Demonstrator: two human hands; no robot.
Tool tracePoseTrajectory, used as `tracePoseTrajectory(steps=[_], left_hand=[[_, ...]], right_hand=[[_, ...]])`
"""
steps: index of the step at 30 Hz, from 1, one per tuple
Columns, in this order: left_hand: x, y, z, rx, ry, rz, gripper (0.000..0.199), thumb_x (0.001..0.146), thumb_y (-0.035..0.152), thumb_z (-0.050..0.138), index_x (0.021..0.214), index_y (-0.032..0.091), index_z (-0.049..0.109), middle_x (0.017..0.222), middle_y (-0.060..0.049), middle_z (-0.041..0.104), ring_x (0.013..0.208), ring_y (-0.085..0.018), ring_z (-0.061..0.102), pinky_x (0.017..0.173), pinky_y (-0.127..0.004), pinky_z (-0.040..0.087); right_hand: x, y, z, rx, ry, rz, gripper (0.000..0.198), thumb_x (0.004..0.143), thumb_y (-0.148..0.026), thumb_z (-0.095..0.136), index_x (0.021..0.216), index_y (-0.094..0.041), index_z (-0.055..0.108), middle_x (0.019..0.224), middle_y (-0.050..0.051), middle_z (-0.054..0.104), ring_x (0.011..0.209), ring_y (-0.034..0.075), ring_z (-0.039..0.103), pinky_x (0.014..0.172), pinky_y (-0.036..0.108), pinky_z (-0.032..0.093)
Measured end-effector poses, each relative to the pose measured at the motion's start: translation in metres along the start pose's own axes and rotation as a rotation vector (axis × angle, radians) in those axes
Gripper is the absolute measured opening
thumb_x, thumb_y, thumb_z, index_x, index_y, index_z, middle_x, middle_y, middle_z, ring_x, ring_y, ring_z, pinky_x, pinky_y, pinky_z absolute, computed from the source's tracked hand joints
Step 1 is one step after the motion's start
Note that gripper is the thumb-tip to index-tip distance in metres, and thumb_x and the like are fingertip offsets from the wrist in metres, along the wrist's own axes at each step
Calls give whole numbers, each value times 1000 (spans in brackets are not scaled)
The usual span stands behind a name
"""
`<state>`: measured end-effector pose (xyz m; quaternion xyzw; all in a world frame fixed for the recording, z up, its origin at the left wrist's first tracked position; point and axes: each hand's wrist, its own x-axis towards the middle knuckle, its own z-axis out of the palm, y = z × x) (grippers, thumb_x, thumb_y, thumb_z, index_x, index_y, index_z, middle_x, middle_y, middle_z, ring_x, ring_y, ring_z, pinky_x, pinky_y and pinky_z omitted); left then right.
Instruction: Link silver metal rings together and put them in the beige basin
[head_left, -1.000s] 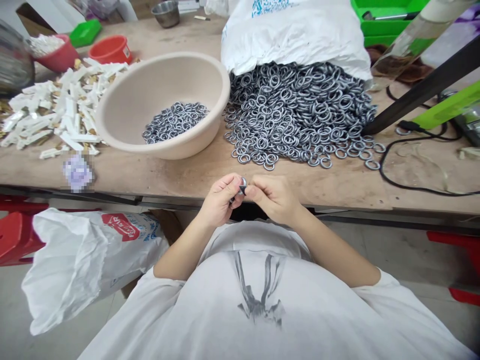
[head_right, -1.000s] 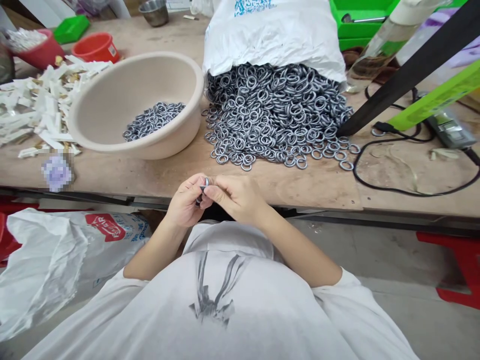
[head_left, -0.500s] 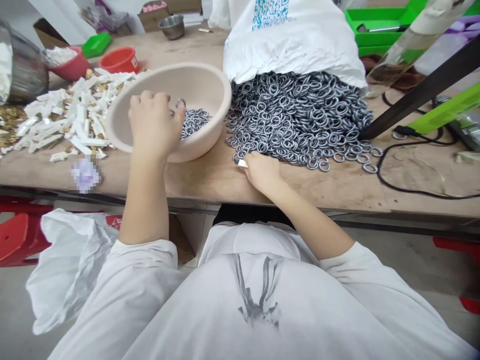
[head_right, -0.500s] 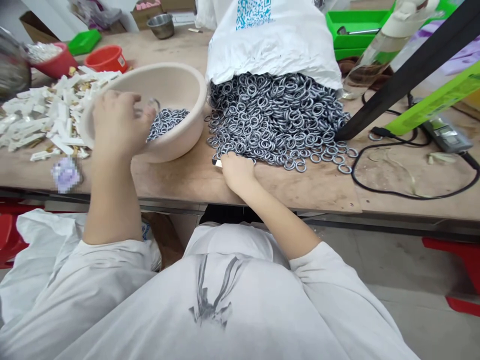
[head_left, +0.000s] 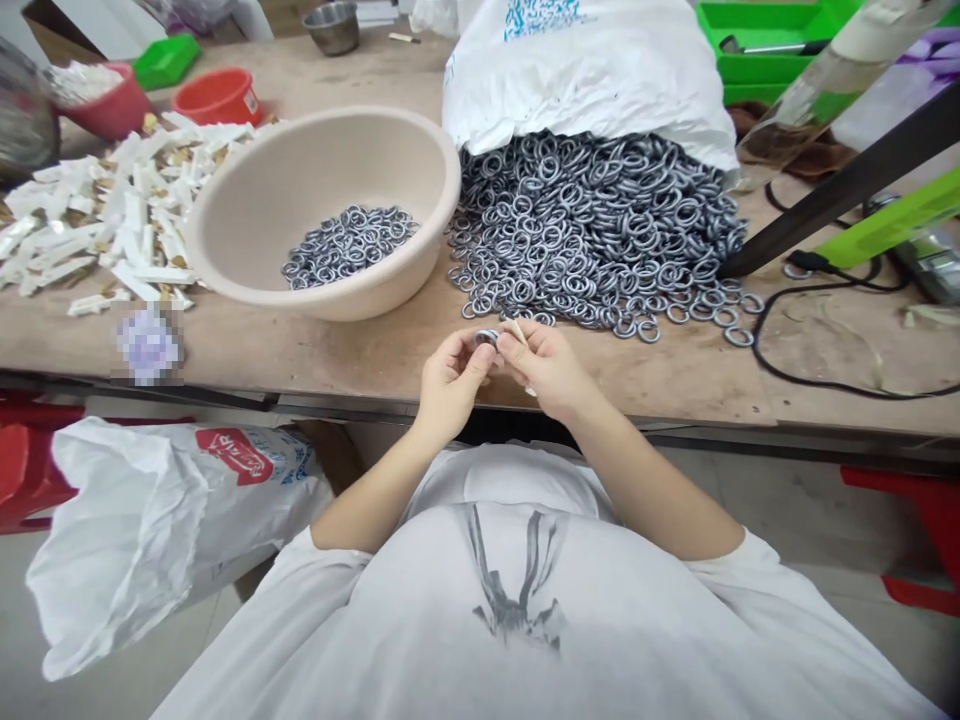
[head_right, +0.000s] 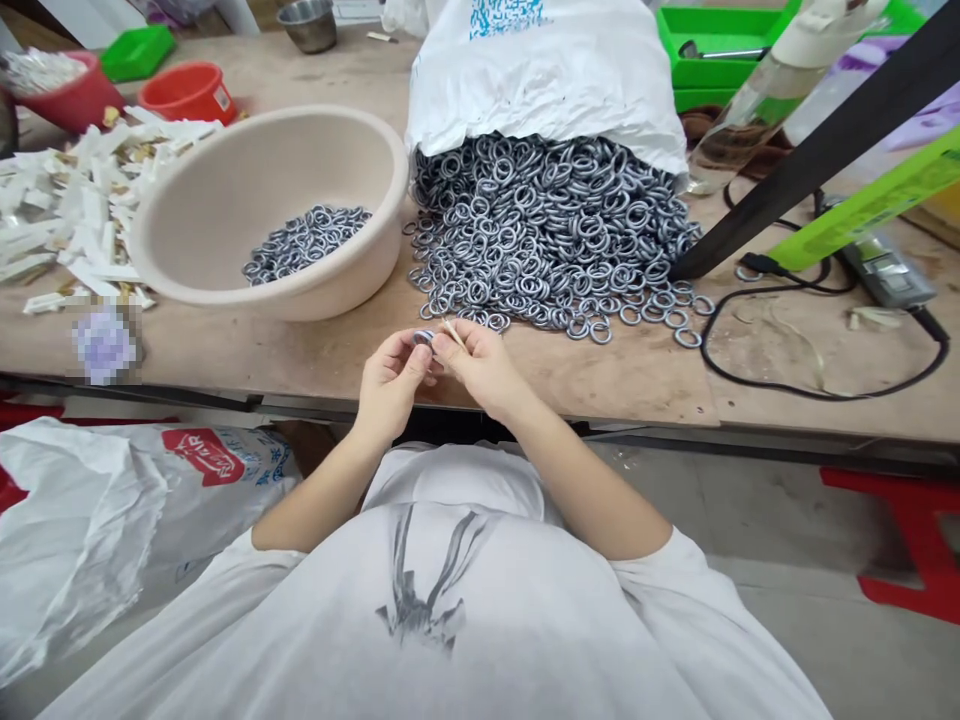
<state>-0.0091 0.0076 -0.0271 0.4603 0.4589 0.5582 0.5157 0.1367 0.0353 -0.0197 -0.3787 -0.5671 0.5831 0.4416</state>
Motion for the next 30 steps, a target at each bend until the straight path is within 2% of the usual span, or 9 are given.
tracePoseTrajectory(steps=[2, 4, 9, 12, 16, 21, 24, 26, 30], left_hand=[[1, 0, 4, -170, 40, -66, 33, 72, 44, 83, 86, 18, 70, 77, -1, 70, 65, -11, 63, 59, -21, 50], [1, 5, 4, -281, 33, -139, 37, 64, 44, 89, 80, 17, 70, 72, 0, 69, 63, -10, 63, 57, -20, 51], [-1, 17, 2, -444, -52, -329, 40, 60, 42, 92, 87, 16, 77, 70, -1, 72, 61, -9, 66, 58, -18, 55], [-4, 17, 4, -498, -66, -352, 40, 60, 39, 93, 89, 16, 79, 71, -1, 73, 61, -8, 66, 59, -17, 55], [-7, 15, 7, -548, -29, -344, 39, 56, 34, 95, 87, 17, 78, 80, 0, 76, 70, -10, 70, 64, -19, 58], [-7, 22, -1, -482, -60, -312, 39, 59, 38, 94, 85, 17, 74, 79, 0, 75, 65, -11, 70, 61, -21, 59], [-8, 26, -5, -417, -115, -277, 39, 60, 38, 93, 85, 16, 74, 72, 0, 73, 55, -10, 67, 55, -20, 57], [-9, 28, -5, -412, -143, -271, 37, 60, 37, 93, 83, 15, 75, 70, 0, 72, 52, -9, 64, 53, -19, 56], [-13, 34, -5, -464, -218, -356, 33, 61, 34, 93, 78, 11, 75, 64, 0, 68, 52, -6, 61, 54, -16, 54]], right_hand=[[-6, 1, 8, 93, 51, -2, 48, 80, -68, 69, 85, -21, 56, 63, -6, 46, 50, 8, 36, 48, 24, 33], [-9, 1, 13, 108, 130, -70, 45, 80, -64, 72, 85, -21, 58, 64, -6, 49, 50, 7, 36, 48, 23, 34], [-12, 4, 15, 101, 230, -258, 34, 85, -55, 71, 87, -23, 63, 68, -4, 55, 54, 9, 43, 53, 24, 41], [-14, 11, 18, 115, 212, -253, 34, 85, -57, 70, 88, -24, 63, 72, -2, 59, 57, 10, 49, 55, 26, 44], [-17, 19, 18, 7, 187, -304, 34, 81, -56, 75, 84, -24, 63, 85, 1, 62, 81, 16, 59, 76, 32, 50], [-19, 8, 7, -5, 169, -272, 37, 79, -54, 78, 94, -25, 60, 83, -2, 59, 72, 13, 54, 71, 29, 49], [-18, -8, -1, -181, 92, -367, 38, 84, -55, 72, 105, -24, 67, 88, 1, 63, 78, 15, 57, 78, 33, 49], [-18, -16, -4, -296, 29, -441, 37, 86, -55, 70, 104, -23, 71, 87, 3, 64, 81, 17, 58, 81, 35, 49], [-20, -20, -4, -373, -4, -516, 37, 85, -56, 72, 101, -23, 74, 87, 4, 65, 82, 18, 59, 79, 36, 50]])
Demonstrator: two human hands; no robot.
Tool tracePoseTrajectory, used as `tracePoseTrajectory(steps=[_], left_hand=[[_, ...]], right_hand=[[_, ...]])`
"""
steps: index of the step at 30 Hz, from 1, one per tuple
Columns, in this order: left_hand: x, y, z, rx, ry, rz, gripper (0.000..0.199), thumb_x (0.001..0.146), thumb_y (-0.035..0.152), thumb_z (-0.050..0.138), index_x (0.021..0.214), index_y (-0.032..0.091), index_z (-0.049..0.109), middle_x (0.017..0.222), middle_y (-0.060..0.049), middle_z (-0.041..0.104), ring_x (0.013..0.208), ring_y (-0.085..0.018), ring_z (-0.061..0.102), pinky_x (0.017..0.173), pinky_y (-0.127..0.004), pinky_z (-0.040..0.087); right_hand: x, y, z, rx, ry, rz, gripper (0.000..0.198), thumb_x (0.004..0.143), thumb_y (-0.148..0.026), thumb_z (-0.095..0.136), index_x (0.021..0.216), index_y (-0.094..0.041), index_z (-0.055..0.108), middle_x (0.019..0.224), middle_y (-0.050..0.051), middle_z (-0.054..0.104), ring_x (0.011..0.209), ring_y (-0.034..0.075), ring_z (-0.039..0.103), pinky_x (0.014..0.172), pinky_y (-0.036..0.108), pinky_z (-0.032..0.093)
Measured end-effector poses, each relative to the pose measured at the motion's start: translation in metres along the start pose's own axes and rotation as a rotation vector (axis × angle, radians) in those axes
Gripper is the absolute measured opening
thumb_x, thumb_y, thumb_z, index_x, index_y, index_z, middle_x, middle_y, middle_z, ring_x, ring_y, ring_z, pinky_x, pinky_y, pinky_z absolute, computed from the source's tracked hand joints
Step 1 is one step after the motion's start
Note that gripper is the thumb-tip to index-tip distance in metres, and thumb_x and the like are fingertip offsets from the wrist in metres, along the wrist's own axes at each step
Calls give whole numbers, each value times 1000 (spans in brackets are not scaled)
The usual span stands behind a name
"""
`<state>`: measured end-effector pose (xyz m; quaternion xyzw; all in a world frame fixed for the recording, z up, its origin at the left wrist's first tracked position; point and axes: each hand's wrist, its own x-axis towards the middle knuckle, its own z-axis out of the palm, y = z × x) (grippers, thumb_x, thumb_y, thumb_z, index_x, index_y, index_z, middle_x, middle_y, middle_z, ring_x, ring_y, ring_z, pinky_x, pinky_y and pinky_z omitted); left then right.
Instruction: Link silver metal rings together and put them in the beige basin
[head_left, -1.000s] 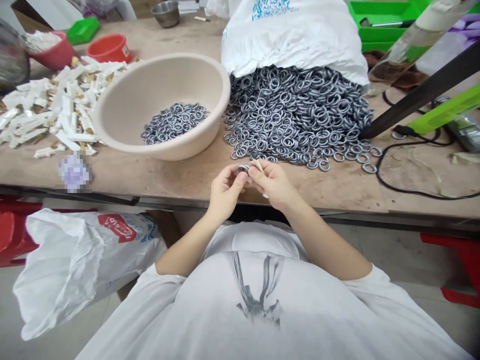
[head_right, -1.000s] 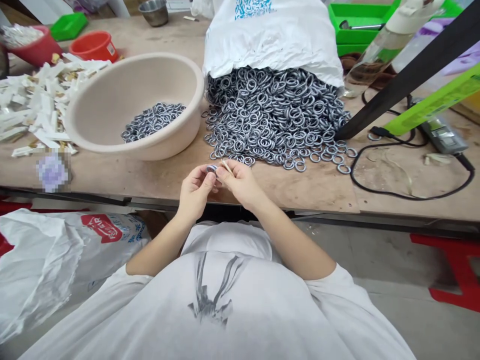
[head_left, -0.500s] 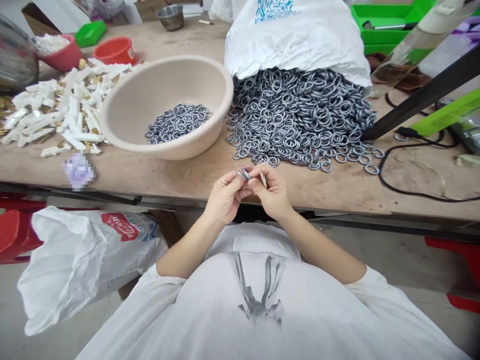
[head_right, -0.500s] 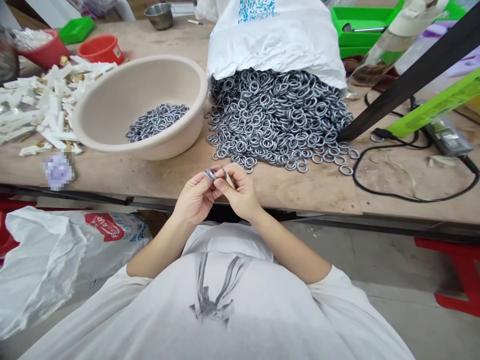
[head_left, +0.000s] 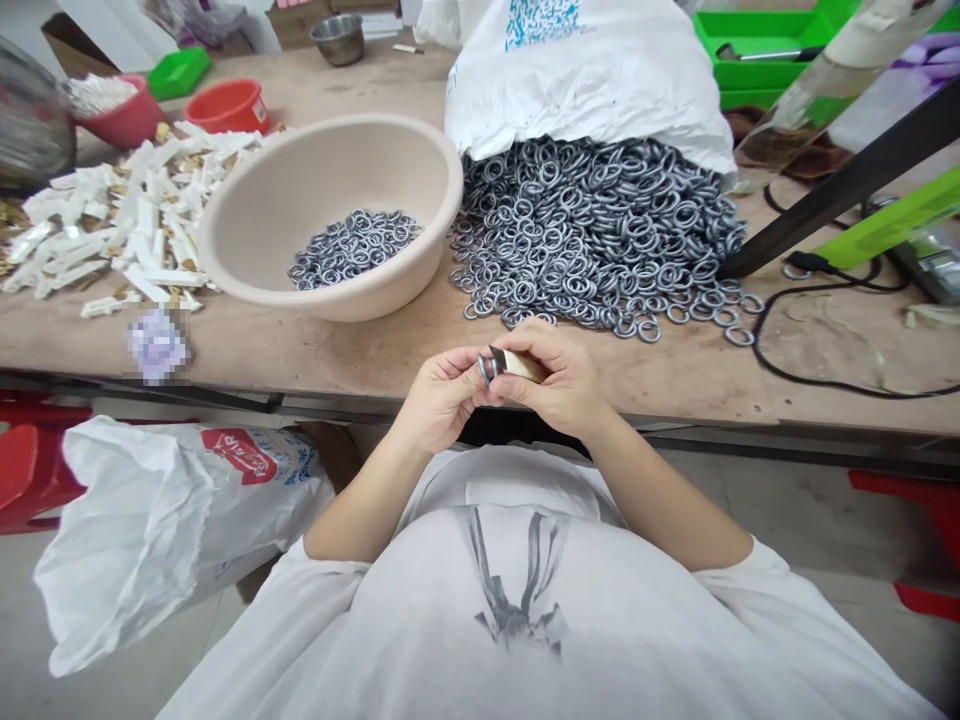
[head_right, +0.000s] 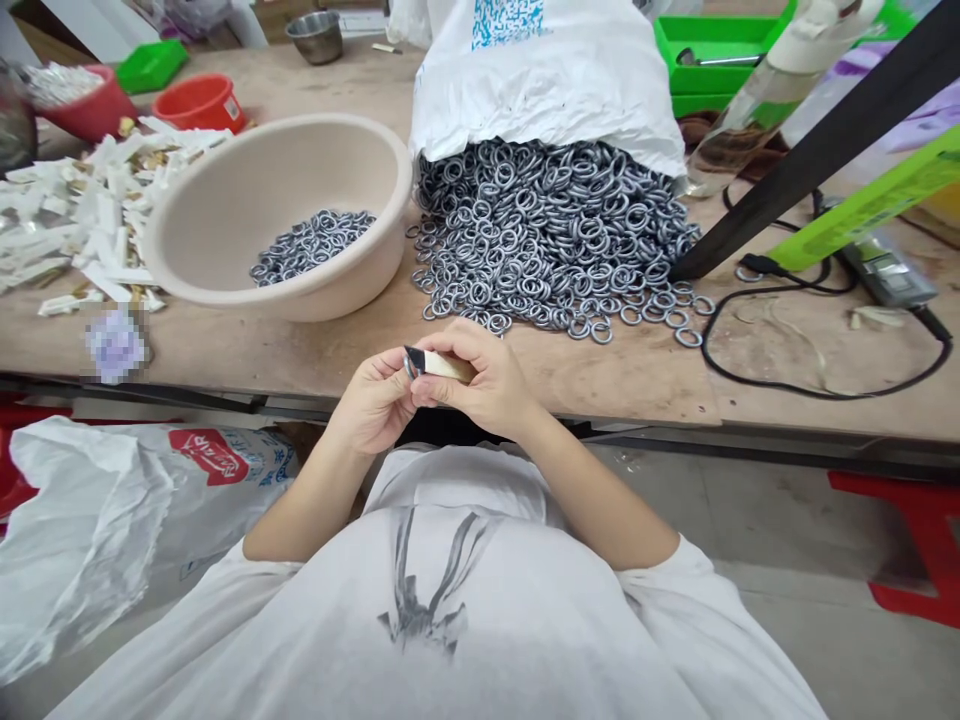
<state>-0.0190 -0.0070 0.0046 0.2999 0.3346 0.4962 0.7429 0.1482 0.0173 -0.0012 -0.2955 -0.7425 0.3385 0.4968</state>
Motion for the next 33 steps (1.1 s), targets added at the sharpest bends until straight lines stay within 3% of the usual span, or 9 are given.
tracePoseTrajectory(steps=[6, 12, 16, 20, 33], left_hand=[[-4, 2, 2, -35, -4, -83, 34, 57, 29, 95, 80, 11, 77, 66, -1, 70, 55, -7, 63, 57, -16, 56], [-2, 1, -1, 1, 54, -7, 31, 59, 30, 94, 83, 16, 80, 69, -1, 72, 51, -8, 64, 54, -17, 57], [-2, 5, 0, 16, 67, 17, 31, 60, 31, 93, 82, 15, 81, 66, -1, 70, 49, -6, 61, 52, -16, 55], [-2, 6, 1, 32, 81, 33, 30, 60, 31, 93, 82, 15, 81, 64, 0, 70, 50, -6, 60, 52, -15, 53], [0, 6, -4, 97, 65, -15, 37, 56, 33, 95, 82, 13, 76, 64, -1, 70, 48, -6, 58, 49, -16, 51]], right_hand=[[-5, -1, 6, -18, 49, -16, 31, 81, -47, 79, 101, -24, 75, 86, 3, 65, 80, 18, 59, 76, 34, 49], [-2, -5, -2, 57, 74, 154, 37, 94, -56, 58, 92, -20, 67, 79, 1, 62, 71, 14, 56, 67, 29, 43], [-6, -15, -11, -129, -63, 32, 39, 100, -50, 50, 77, -19, 59, 64, -3, 49, 57, 11, 43, 57, 27, 32], [-10, -21, -9, -298, -132, -87, 40, 100, -46, 52, 70, -19, 53, 61, -3, 47, 57, 11, 42, 58, 28, 29], [-6, -15, -7, -329, -198, -54, 46, 99, -47, 53, 63, -20, 46, 56, -4, 45, 52, 9, 37, 55, 28, 26]])
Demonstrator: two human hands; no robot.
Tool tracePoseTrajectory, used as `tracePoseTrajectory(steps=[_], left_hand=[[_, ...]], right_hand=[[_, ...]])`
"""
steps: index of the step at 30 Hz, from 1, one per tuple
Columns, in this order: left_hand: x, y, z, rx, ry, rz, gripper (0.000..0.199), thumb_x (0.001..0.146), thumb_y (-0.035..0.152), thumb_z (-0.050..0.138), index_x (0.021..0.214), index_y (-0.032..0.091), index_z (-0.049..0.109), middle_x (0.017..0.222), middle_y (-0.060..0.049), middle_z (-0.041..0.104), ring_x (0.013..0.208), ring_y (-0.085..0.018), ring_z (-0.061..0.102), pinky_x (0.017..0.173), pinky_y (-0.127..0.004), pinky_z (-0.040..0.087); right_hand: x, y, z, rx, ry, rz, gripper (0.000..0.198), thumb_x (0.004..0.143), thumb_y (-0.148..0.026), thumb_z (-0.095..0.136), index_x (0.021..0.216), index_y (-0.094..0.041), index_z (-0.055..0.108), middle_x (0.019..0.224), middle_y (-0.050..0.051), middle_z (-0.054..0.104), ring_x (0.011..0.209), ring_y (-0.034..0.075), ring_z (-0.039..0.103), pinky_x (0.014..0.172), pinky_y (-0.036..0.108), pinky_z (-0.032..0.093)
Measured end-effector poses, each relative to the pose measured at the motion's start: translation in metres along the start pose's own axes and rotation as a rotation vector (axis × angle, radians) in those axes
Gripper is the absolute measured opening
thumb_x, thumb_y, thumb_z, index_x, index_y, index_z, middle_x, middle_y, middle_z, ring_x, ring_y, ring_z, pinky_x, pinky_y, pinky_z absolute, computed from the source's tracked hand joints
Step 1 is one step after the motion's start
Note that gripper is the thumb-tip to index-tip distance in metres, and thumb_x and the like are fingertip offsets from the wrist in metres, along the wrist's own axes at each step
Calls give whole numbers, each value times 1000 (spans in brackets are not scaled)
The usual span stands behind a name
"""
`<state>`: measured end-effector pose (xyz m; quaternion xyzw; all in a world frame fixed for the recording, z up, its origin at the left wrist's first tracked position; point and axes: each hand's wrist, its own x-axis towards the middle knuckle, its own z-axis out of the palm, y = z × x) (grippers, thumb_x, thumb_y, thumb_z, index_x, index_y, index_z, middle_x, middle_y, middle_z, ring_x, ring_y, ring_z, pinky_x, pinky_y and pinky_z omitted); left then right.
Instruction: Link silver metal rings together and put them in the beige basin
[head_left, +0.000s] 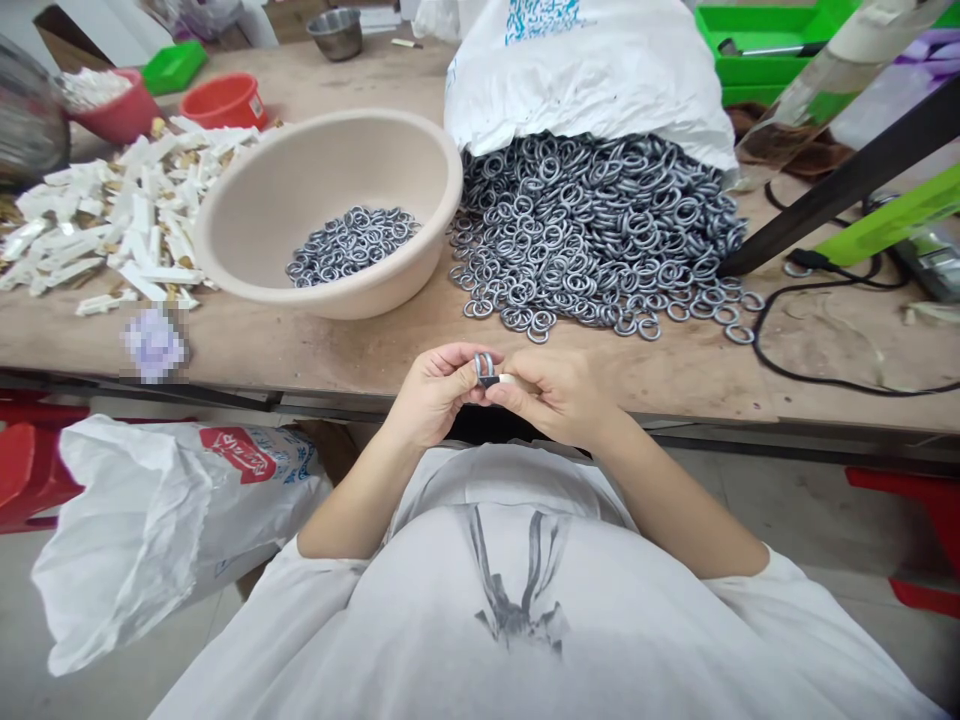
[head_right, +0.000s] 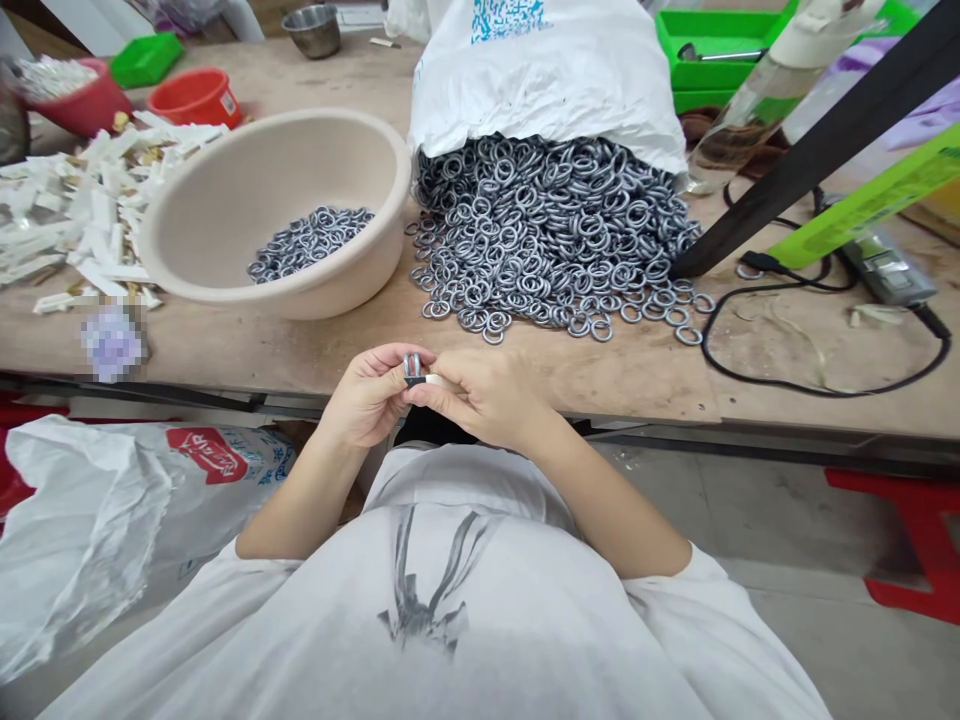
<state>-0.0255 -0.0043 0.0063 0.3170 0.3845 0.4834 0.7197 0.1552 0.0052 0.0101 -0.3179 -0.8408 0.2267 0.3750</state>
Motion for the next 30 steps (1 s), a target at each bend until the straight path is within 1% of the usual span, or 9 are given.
tracePoseTrajectory(steps=[7, 9, 11, 13, 17, 20, 23, 27, 30], left_hand=[[1, -1, -4, -43, -45, 19, 43, 56, 30, 96, 74, 13, 60, 59, 1, 67, 45, -7, 59, 44, -14, 49], [0, -1, -5, -17, -85, -2, 43, 57, 30, 95, 73, 13, 59, 61, 1, 68, 45, -7, 58, 45, -17, 52], [-1, -2, -5, 2, -115, -19, 42, 59, 31, 94, 73, 13, 58, 62, 1, 68, 44, -6, 56, 47, -19, 54], [-1, -2, -5, -3, -96, -15, 42, 60, 30, 94, 74, 13, 58, 62, 1, 68, 44, -5, 54, 48, -20, 55], [1, 0, -2, -36, 3, 21, 45, 58, 31, 94, 75, 15, 56, 63, 4, 67, 44, -4, 54, 49, -17, 53], [2, 0, 1, -40, 23, 33, 44, 59, 30, 94, 76, 15, 56, 66, 3, 68, 50, -5, 58, 50, -15, 50], [2, -4, 3, -76, 4, 36, 42, 60, 29, 93, 77, 15, 57, 67, 3, 67, 54, -6, 60, 51, -14, 49], [4, -10, 6, -213, -22, -6, 33, 67, 26, 89, 81, 14, 61, 71, 3, 65, 58, -5, 59, 54, -15, 50], [8, -11, 9, -339, 48, -93, 21, 76, 23, 80, 83, 14, 62, 74, 2, 64, 62, -6, 61, 49, -14, 46]], right_hand=[[-1, -1, 0, 6, -14, 4, 46, 96, -42, 60, 61, -20, 43, 54, -6, 42, 50, 8, 33, 54, 28, 23], [0, 6, -1, 42, -6, 82, 46, 97, -43, 58, 60, -19, 44, 54, -6, 42, 50, 8, 34, 53, 28, 23], [0, 15, -2, 62, 60, 198, 46, 97, -46, 56, 61, -20, 46, 54, -5, 41, 51, 9, 35, 52, 27, 24], [0, 20, -2, 71, 129, 273, 46, 98, -49, 54, 62, -20, 47, 54, -5, 39, 51, 9, 35, 52, 27, 25], [-4, 10, 2, 119, 110, 192, 42, 97, -48, 55, 66, -20, 51, 55, -5, 44, 51, 9, 38, 51, 26, 27], [-4, 1, 5, 139, 138, 150, 33, 91, -52, 64, 86, -20, 62, 71, -1, 60, 60, 12, 51, 57, 27, 36], [0, 2, 11, 170, 158, 159, 39, 83, -52, 74, 105, -22, 65, 89, 2, 70, 75, 16, 60, 67, 29, 44], [0, 12, 23, 184, 221, 132, 34, 83, -48, 77, 104, -23, 67, 96, 3, 73, 82, 19, 65, 74, 32, 48], [-3, 15, 28, 70, 205, 93, 39, 81, -50, 78, 110, -25, 70, 107, 6, 75, 96, 23, 67, 83, 35, 49]])
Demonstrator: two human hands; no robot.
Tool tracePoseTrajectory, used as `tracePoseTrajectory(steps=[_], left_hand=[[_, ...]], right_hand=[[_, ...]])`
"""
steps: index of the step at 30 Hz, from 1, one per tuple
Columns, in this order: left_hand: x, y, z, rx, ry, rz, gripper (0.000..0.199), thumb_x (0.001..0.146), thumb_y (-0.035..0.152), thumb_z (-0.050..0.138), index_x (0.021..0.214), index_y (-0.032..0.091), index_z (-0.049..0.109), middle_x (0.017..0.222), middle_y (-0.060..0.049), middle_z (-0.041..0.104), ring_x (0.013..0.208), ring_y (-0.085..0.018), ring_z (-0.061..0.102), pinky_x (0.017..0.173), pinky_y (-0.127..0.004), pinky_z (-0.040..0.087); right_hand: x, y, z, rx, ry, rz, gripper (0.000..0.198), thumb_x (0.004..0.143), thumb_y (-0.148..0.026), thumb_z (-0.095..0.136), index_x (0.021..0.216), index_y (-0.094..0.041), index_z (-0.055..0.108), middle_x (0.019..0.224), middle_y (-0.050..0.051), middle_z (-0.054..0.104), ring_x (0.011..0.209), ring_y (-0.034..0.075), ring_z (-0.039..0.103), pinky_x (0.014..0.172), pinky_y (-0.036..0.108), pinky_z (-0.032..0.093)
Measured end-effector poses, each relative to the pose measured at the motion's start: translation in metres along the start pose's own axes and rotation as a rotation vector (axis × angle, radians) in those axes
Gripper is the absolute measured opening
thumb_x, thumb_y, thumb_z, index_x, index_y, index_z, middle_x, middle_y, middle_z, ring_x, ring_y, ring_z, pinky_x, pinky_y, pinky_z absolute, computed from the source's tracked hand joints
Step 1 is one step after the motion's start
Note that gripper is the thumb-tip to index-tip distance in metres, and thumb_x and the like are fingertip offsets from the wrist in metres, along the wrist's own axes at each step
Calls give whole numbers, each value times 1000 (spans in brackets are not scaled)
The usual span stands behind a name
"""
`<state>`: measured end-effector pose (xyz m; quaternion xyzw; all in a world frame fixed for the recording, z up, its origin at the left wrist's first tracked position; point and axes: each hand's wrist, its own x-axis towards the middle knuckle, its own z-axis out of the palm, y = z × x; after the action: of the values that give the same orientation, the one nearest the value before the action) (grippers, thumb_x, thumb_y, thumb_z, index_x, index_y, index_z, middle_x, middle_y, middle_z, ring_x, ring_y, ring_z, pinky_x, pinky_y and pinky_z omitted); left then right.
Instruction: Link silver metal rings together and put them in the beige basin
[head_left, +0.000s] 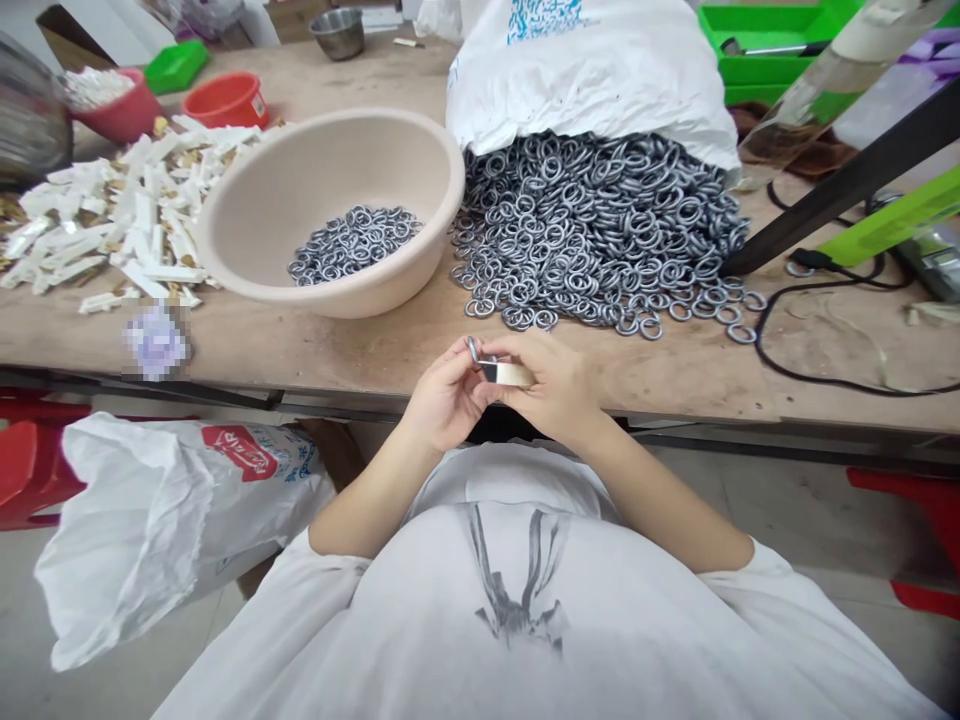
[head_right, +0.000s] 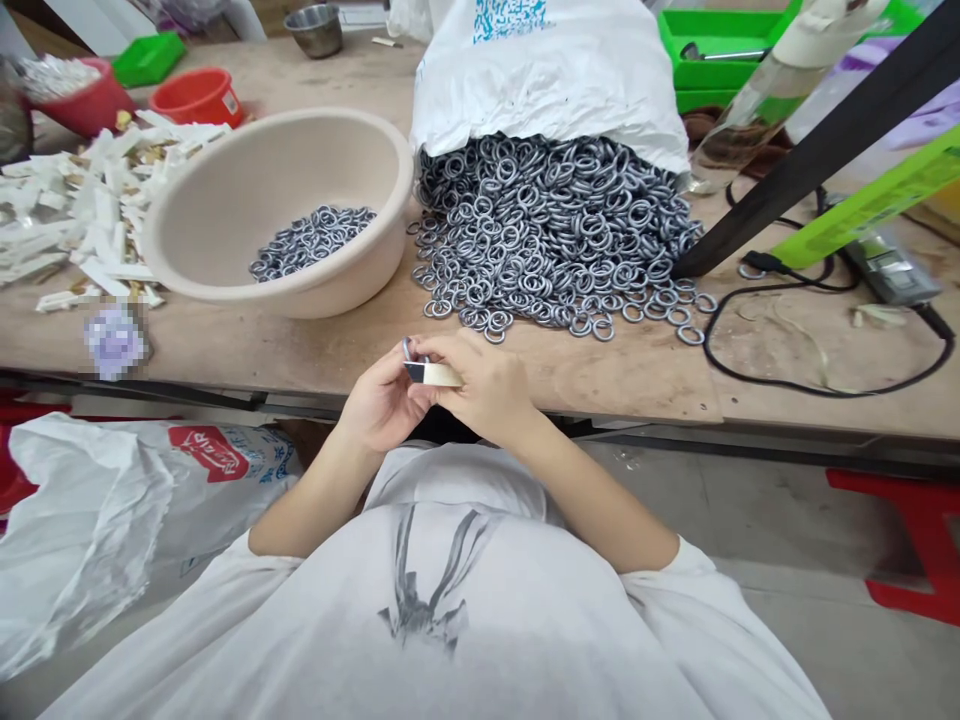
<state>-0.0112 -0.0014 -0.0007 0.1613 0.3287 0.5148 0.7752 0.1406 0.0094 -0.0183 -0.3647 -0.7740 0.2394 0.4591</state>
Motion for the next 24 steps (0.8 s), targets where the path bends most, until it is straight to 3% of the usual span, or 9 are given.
tracePoseTrajectory(steps=[4, 7, 12, 17, 21, 24], left_hand=[[3, -3, 3, -43, 76, -59, 14, 82, 21, 74, 85, 13, 62, 74, 1, 63, 59, -5, 58, 49, -14, 45], [0, -6, 2, 77, -19, -43, 27, 73, 25, 84, 84, 14, 62, 64, 5, 55, 48, -2, 45, 43, -12, 36], [-5, -4, -2, 332, -137, -73, 45, 61, 45, 91, 72, 14, 61, 50, 9, 37, 41, 0, 23, 38, -13, 14], [-8, 4, -1, 423, -191, -112, 40, 65, 45, 87, 72, 12, 67, 51, 6, 40, 43, -1, 24, 39, -15, 14], [-10, 6, -2, 472, -179, -19, 38, 71, 47, 82, 70, 12, 67, 53, 5, 40, 44, -2, 23, 41, -17, 13], [-11, 6, -5, 517, -190, 27, 42, 73, 50, 80, 66, 14, 61, 51, 6, 36, 43, -2, 21, 42, -19, 12]], right_hand=[[3, 1, -4, -5, 8, 38, 43, 80, -51, 78, 114, -25, 72, 106, 6, 73, 96, 24, 66, 84, 36, 49], [11, 1, -12, 61, 21, 118, 35, 83, -47, 77, 107, -22, 74, 90, 4, 69, 83, 20, 62, 76, 33, 48], [18, -4, -18, 252, -128, 214, 28, 84, -45, 74, 78, -18, 71, 71, -1, 54, 66, 12, 49, 63, 28, 41], [15, -7, -19, 354, -102, 287, 41, 91, -54, 64, 70, -18, 63, 65, -1, 53, 62, 12, 47, 61, 29, 38], [5, -9, -23, 240, -12, 177, 48, 91, -65, 57, 78, -19, 62, 66, -1, 55, 61, 12, 46, 59, 28, 34], [-3, -13, -26, 97, -83, 58, 50, 94, -63, 53, 69, -20, 53, 61, -3, 47, 57, 11, 41, 55, 28, 29]])
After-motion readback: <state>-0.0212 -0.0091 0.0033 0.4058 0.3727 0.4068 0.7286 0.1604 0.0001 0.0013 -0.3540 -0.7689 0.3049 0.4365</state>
